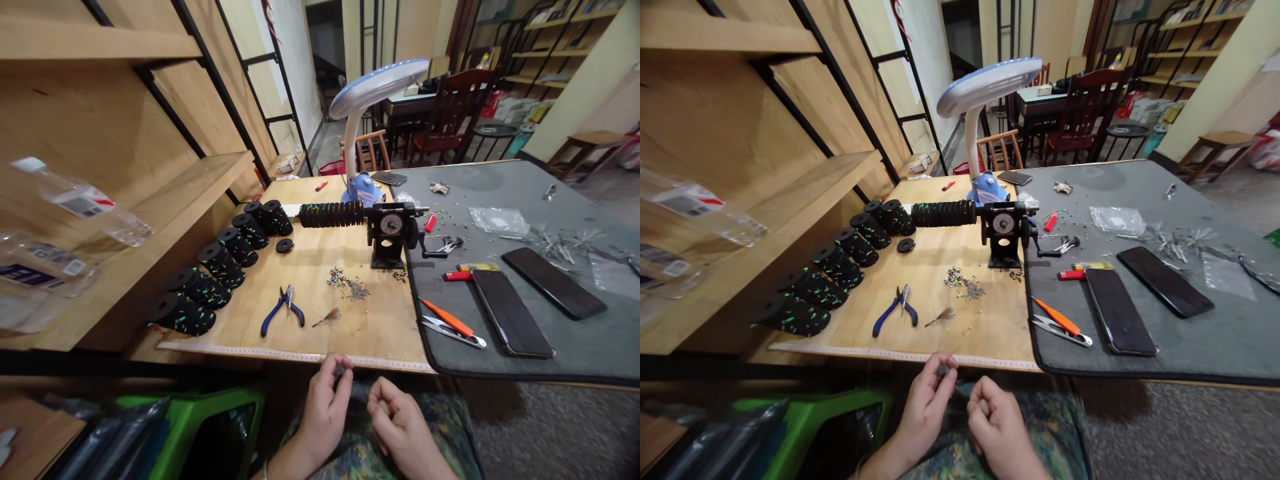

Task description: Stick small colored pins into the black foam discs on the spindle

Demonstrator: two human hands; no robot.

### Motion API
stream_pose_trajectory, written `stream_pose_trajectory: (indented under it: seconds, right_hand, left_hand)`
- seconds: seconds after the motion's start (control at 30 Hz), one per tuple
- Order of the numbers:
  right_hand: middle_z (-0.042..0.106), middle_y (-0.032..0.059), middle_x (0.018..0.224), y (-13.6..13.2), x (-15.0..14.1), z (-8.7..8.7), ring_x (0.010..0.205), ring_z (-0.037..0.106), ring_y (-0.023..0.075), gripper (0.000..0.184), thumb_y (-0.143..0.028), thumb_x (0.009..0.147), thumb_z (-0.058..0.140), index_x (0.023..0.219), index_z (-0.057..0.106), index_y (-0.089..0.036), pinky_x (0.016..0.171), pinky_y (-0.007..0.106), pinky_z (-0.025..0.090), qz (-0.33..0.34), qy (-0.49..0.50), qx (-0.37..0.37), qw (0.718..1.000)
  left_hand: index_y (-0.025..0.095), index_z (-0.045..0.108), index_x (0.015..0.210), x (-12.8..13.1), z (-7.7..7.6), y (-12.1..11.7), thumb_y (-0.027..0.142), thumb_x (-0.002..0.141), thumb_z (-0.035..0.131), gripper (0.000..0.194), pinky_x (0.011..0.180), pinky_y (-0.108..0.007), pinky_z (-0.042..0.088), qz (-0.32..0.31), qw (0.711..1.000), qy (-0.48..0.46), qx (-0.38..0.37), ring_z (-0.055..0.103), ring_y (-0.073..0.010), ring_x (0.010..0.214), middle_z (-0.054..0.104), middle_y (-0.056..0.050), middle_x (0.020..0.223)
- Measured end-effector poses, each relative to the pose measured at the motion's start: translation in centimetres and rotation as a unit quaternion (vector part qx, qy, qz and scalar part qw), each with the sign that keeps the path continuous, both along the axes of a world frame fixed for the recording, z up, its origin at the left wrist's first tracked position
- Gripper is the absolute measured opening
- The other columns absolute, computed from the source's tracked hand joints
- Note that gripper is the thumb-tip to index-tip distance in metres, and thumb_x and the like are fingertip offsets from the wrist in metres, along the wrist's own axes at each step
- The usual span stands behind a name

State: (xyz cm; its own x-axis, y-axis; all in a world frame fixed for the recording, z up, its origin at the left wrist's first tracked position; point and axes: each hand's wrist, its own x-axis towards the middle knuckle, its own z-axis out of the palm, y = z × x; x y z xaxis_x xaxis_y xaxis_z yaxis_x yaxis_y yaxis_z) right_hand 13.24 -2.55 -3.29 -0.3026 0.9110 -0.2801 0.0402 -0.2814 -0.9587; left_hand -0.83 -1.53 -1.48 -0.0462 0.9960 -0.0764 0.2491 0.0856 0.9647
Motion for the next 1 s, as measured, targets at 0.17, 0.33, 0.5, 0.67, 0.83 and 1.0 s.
stream_pose_trajectory:
  seconds: [0.17, 0.33, 0.5, 0.67, 0.83, 1.0]
  right_hand:
    - [0.032, -0.0134, 0.040, 0.0, 0.5, -0.5, 0.033, 0.025, 0.0054, 0.022, -0.033, 0.081, 0.052, 0.065, 0.039, -0.024, 0.036, 0.017, 0.022, -0.024, 0.031, -0.015, 0.999]
    - [0.035, -0.0130, 0.040, 0.2, 1.1, -0.4, 0.035, 0.026, 0.0061, 0.033, -0.052, 0.084, 0.052, 0.072, 0.043, -0.022, 0.039, 0.018, 0.021, -0.049, 0.094, -0.036, 0.994]
    - [0.045, -0.0088, 0.045, 0.4, 1.0, 0.2, 0.040, 0.033, 0.0069, 0.043, -0.063, 0.079, 0.055, 0.074, 0.046, -0.021, 0.043, 0.019, 0.025, -0.060, 0.110, -0.045, 0.991]
    - [0.047, -0.0078, 0.047, 0.5, 0.9, -0.5, 0.041, 0.035, 0.0071, 0.045, -0.065, 0.076, 0.057, 0.074, 0.046, -0.021, 0.041, 0.019, 0.023, -0.059, 0.120, -0.057, 0.989]
    - [0.052, -0.0076, 0.047, 0.7, 1.0, -0.6, 0.035, 0.031, 0.0049, 0.044, -0.064, 0.077, 0.057, 0.075, 0.047, -0.021, 0.035, 0.016, 0.020, -0.037, 0.126, -0.079, 0.988]
    - [0.065, 0.0041, 0.074, 1.8, 1.7, 1.2, 0.064, 0.060, 0.0158, 0.039, -0.055, 0.078, 0.062, 0.084, 0.060, -0.017, 0.043, 0.019, 0.042, -0.004, 0.137, -0.052, 0.989]
  left_hand:
    - [0.019, 0.055, 0.084, -1.2, -0.3, 0.8, 0.038, 0.089, 0.050, 0.020, 0.059, -0.022, 0.039, 0.047, 0.999, -0.003, 0.006, 0.050, -0.0135, 0.061, 0.052, 0.002, 0.066]
    - [0.018, 0.055, 0.089, -2.2, -0.2, 1.3, 0.040, 0.089, 0.049, 0.023, 0.050, -0.021, 0.034, 0.013, 0.996, -0.080, -0.035, 0.042, -0.0097, 0.051, 0.051, 0.003, 0.064]
    - [0.015, 0.058, 0.088, -1.6, 1.3, 0.8, 0.042, 0.085, 0.055, 0.027, 0.049, -0.020, 0.033, -0.076, 0.983, -0.137, -0.098, 0.041, -0.0076, 0.049, 0.056, 0.001, 0.067]
    - [0.014, 0.063, 0.093, -1.0, 1.7, 0.9, 0.038, 0.080, 0.062, 0.027, 0.054, -0.022, 0.035, -0.104, 0.982, -0.120, -0.102, 0.044, -0.0102, 0.054, 0.047, 0.005, 0.057]
    - [0.014, 0.063, 0.070, -0.4, 2.2, 1.6, 0.032, 0.079, 0.061, 0.020, 0.053, -0.021, 0.034, -0.132, 0.986, -0.070, -0.072, 0.043, -0.0102, 0.053, 0.049, 0.003, 0.056]
    - [0.016, 0.063, 0.068, -0.8, 4.1, 2.0, 0.026, 0.083, 0.056, 0.019, 0.057, -0.022, 0.038, -0.179, 0.983, 0.028, -0.021, 0.053, -0.0135, 0.058, 0.062, -0.001, 0.061]
